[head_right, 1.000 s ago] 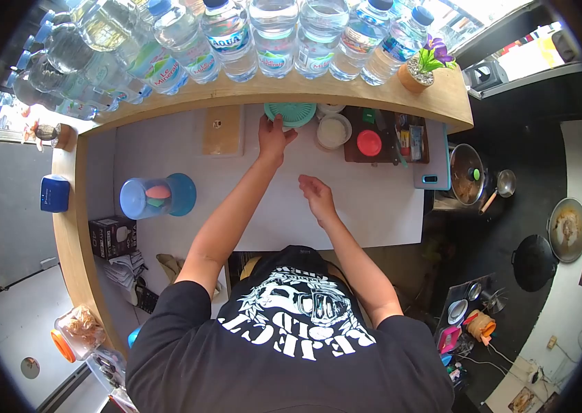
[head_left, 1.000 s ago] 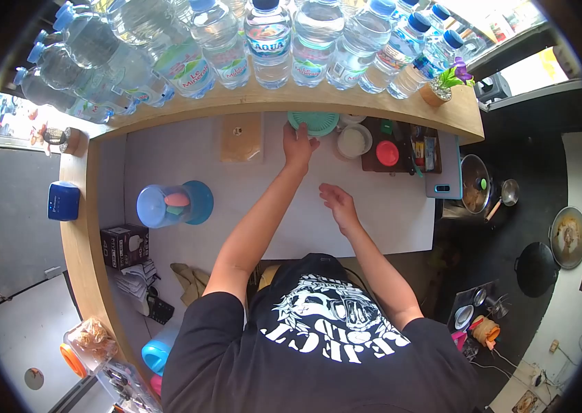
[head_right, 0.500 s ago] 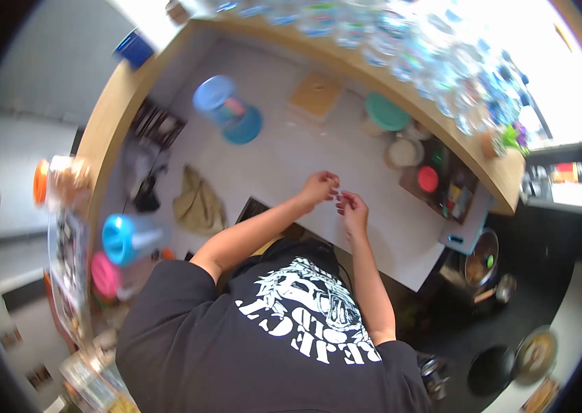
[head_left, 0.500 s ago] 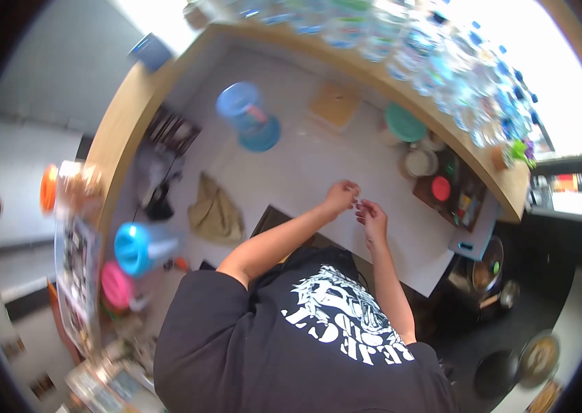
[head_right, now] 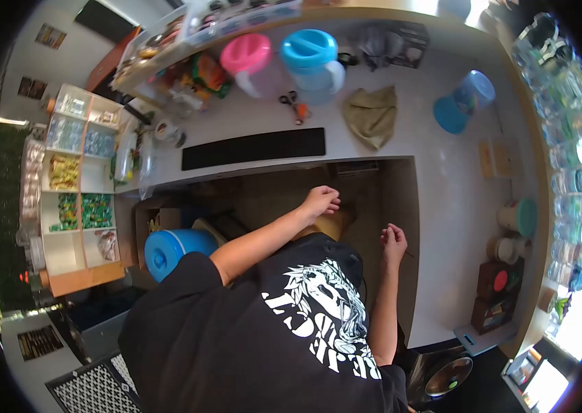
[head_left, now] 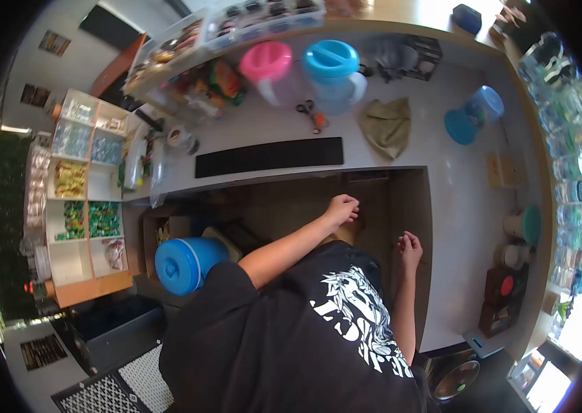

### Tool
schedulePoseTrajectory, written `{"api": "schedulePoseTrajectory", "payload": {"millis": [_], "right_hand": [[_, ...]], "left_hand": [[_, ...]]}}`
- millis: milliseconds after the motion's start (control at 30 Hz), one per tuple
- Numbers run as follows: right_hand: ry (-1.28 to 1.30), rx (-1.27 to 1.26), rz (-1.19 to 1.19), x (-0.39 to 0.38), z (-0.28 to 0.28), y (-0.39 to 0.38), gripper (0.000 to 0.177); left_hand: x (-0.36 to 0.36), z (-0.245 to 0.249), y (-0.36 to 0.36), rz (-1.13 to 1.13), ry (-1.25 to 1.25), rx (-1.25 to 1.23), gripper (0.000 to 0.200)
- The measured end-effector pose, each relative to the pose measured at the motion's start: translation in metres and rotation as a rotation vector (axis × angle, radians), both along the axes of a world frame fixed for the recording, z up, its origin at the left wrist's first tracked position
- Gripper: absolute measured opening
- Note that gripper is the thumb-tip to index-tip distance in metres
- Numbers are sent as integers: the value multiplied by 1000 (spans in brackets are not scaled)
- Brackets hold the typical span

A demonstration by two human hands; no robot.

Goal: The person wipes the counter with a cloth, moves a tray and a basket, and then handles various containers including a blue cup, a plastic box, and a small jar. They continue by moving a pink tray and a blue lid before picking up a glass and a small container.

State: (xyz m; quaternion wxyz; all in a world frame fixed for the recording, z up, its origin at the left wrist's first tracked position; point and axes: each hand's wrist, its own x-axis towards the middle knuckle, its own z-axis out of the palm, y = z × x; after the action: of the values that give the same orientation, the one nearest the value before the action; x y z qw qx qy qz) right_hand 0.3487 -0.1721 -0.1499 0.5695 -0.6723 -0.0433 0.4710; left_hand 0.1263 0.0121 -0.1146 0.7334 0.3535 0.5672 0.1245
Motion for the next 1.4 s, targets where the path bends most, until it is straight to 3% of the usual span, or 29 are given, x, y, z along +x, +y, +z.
{"api": "schedulePoseTrajectory", "payload": {"millis": [33, 267, 433, 667, 700, 767, 967, 1100, 1200, 1300, 1400], "right_hand": [[-20, 50, 2, 1, -22, 28, 14], [40, 45, 407, -85, 6, 74, 18], [-33, 37, 736, -134, 33, 127, 24], [-149, 55, 1011, -240, 63, 252, 32], [-165, 64, 1051, -262, 65, 270, 34], [-204, 76, 1126, -290, 73, 311, 38], [-193, 43, 1250, -416, 81, 414, 52], [-134, 36, 1276, -476, 86, 469, 66], [-61, -12, 1229, -506, 91, 502, 75], [26, -57, 1114, -528, 77, 520, 78], [116, -72, 1082, -539, 77, 518, 79]], "left_hand": [[-5, -15, 30, 44, -17, 19, 25], [-154, -7, 39, 416, 28, 106, 26], [-254, 15, 63, 721, 50, 261, 46], [-380, 40, 171, 942, 133, 375, 102], [-398, 29, 191, 945, 147, 451, 98], [-407, 69, 227, 929, 79, 381, 104], [-451, 44, 301, 953, -18, 252, 103], [-461, 27, 311, 878, -104, 255, 101], [-459, 41, 315, 916, -83, 237, 95], [-466, 20, 320, 886, -151, 272, 86], [-467, 4, 318, 869, -170, 282, 60]]}}
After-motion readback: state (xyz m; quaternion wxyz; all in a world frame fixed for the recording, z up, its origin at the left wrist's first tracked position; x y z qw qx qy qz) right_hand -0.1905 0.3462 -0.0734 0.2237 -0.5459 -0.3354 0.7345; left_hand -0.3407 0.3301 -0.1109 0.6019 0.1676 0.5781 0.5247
